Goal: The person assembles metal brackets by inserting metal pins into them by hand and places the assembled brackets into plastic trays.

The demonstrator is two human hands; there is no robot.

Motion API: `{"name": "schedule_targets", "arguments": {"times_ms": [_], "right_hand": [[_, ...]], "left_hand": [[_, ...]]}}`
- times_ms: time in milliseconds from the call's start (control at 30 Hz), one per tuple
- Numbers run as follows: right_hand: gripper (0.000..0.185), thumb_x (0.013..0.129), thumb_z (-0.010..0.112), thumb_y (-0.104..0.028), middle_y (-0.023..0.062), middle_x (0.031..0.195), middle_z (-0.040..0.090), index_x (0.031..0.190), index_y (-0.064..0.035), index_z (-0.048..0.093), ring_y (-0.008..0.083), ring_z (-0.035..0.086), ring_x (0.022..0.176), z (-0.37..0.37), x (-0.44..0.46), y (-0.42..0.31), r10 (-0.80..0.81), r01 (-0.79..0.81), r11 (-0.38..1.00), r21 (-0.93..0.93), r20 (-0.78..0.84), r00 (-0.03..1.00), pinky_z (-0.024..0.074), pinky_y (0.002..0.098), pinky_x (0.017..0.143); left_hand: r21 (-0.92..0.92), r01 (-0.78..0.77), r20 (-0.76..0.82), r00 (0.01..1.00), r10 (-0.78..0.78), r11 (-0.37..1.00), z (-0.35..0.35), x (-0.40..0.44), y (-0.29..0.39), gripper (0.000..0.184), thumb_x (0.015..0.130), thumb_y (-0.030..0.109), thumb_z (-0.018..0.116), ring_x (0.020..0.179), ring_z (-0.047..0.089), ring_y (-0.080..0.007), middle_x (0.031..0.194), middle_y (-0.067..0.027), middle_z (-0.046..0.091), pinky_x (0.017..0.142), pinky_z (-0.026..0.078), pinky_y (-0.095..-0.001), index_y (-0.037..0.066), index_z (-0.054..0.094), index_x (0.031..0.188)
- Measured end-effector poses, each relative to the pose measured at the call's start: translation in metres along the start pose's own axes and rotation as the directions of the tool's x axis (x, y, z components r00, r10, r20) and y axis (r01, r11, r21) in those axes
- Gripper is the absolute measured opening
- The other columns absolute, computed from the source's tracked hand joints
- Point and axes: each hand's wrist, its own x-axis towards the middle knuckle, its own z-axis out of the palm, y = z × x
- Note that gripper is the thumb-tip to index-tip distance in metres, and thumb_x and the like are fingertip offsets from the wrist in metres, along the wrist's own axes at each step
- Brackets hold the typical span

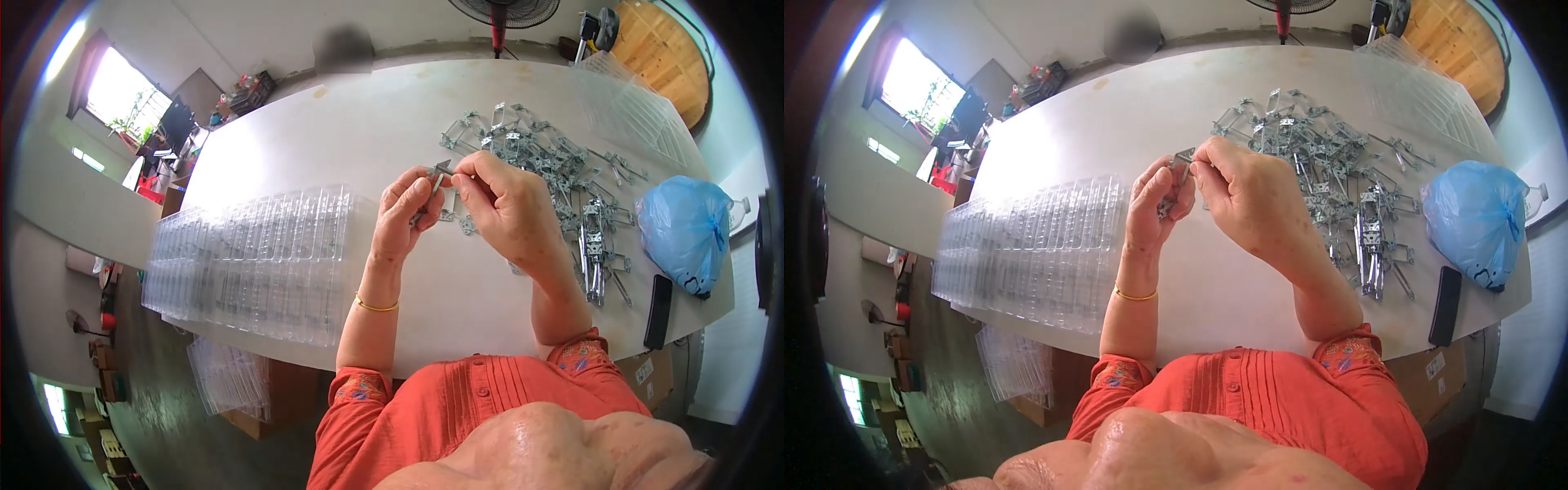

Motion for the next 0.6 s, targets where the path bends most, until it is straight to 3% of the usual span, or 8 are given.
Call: {"name": "schedule_targets", "arguments": {"times_ms": [133, 233, 333, 433, 533, 600], "right_hand": [[0.011, 0.097, 0.065, -0.01, 0.0181, 0.078, 0.07, 0.107, -0.004, 0.062, 0.0347, 0.072, 0.071, -0.004, 0.001, -0.011, 0.081, -0.082, 0.996, 0.034, 0.047, 0.996, 0.0531, 0.0414, 0.061], [0.019, 0.098, 0.065, -0.011, 0.02, 0.082, 0.072, 0.115, -0.0028, 0.062, 0.0357, 0.073, 0.075, 0.004, 0.0, -0.006, 0.048, -0.05, 0.995, 0.088, 0.026, 0.999, 0.0545, 0.041, 0.063], [0.022, 0.098, 0.065, -0.01, 0.0203, 0.084, 0.073, 0.118, -0.0004, 0.062, 0.0358, 0.074, 0.076, 0.01, 0.001, 0.0, 0.041, -0.048, 0.991, 0.126, 0.061, 0.997, 0.0548, 0.0395, 0.064], [0.019, 0.101, 0.065, -0.011, 0.0062, 0.072, 0.067, 0.117, -0.0006, 0.065, 0.01, 0.062, 0.064, 0.012, 0.001, 0.006, 0.098, -0.121, 0.974, 0.192, 0.124, 0.987, 0.05, 0.0271, 0.061], [0.015, 0.101, 0.066, -0.012, 0.0042, 0.07, 0.064, 0.111, -0.0004, 0.067, 0.008, 0.059, 0.062, 0.013, 0.002, 0.007, 0.135, -0.17, 0.957, 0.234, 0.158, 0.978, 0.048, 0.0269, 0.058], [0.014, 0.098, 0.067, -0.015, 0.0119, 0.069, 0.065, 0.105, -0.0026, 0.068, 0.0202, 0.063, 0.06, 0.011, 0.005, 0.005, 0.178, -0.206, 0.963, 0.173, 0.163, 0.97, 0.0487, 0.0328, 0.056]], "left_hand": [[0.032, -0.015, -0.023, 1.0, 0.016, 0.999, 0.003, -0.002, 0.007, 0.036, 0.103, 0.039, 0.063, 0.057, 0.035, -0.0062, 0.067, 0.0024, 0.047, 0.05, 0.027, -0.0234, 0.003, 0.061, 0.101], [0.183, -0.028, 0.042, 0.999, 0.02, 0.983, 0.0, -0.003, 0.008, 0.034, 0.102, 0.037, 0.065, 0.058, 0.035, -0.0044, 0.069, 0.0049, 0.048, 0.051, 0.026, -0.0222, 0.002, 0.064, 0.101], [0.257, 0.01, 0.011, 1.0, -0.014, 0.966, 0.001, -0.003, 0.01, 0.033, 0.1, 0.035, 0.068, 0.06, 0.037, -0.0029, 0.071, 0.0061, 0.049, 0.052, 0.026, -0.021, 0.002, 0.067, 0.099], [0.315, 0.017, -0.012, 1.0, -0.014, 0.949, 0.006, -0.005, 0.023, 0.03, 0.098, 0.032, 0.072, 0.063, 0.041, -0.0034, 0.073, 0.0056, 0.052, 0.055, 0.029, -0.0211, 0.002, 0.07, 0.098], [0.405, -0.026, 0.029, 0.999, 0.016, 0.914, 0.001, -0.006, 0.025, 0.029, 0.096, 0.031, 0.074, 0.068, 0.044, -0.0039, 0.075, 0.0047, 0.055, 0.059, 0.032, -0.0219, 0.002, 0.07, 0.096], [0.424, -0.032, 0.052, 0.999, 0.011, 0.905, 0.003, -0.007, 0.03, 0.031, 0.096, 0.03, 0.076, 0.07, 0.048, -0.0042, 0.077, 0.0033, 0.058, 0.061, 0.037, -0.0228, -0.001, 0.071, 0.1]]}}
